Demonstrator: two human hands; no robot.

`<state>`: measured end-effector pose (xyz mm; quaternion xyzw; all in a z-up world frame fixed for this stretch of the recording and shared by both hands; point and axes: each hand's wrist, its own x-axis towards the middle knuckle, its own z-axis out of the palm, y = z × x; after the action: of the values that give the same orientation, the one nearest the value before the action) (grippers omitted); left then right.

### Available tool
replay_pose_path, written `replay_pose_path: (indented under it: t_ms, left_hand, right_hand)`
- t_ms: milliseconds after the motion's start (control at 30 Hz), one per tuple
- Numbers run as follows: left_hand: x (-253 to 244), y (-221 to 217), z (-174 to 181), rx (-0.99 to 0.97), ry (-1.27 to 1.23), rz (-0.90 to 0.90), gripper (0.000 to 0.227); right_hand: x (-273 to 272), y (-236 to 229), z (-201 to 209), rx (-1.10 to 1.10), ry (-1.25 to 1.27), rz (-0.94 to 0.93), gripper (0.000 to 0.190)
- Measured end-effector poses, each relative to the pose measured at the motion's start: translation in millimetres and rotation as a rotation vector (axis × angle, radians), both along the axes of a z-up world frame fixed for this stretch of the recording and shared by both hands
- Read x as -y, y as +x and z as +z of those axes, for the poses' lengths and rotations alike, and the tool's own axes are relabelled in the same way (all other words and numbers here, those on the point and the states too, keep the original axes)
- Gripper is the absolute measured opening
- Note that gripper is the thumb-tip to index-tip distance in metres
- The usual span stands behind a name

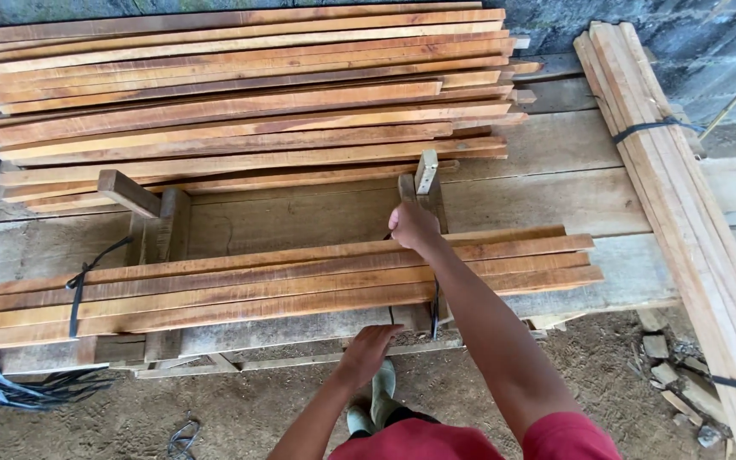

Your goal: Binding a bundle of long wooden planks with plastic straps.

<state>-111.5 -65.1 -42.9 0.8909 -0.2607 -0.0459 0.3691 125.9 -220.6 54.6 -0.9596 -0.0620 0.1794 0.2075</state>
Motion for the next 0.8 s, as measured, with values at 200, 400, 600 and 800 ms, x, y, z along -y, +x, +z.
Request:
replay_pose_path:
  t_ms: [200, 400, 600, 800]
  left_hand:
    - [6.0, -26.0, 70.0, -0.476, -0.213, 0.108, 0.056]
    - [7.4, -34.3, 57.1, -0.486, -0.392, 0.098, 0.072]
    - [13.2, -51.0, 16.2, -0.393, -0.669, 0.273, 0.058]
    - [26.1, -42.8, 5.2, -0.447, -0.483, 0.267, 0.03]
  right_hand:
    - [-2.6, -84.9, 69.2, 0.076, 0.149, -0.038, 0.014]
    - [25.2, -168.4, 74.2, -0.079, 0.521, -0.246, 0.033]
    - [34.4, -203.1, 70.9, -0.152, 0.944, -0.432, 0.032]
    - [30.8, -166.8, 68.3, -0.122, 1.157, -0.547, 0.031]
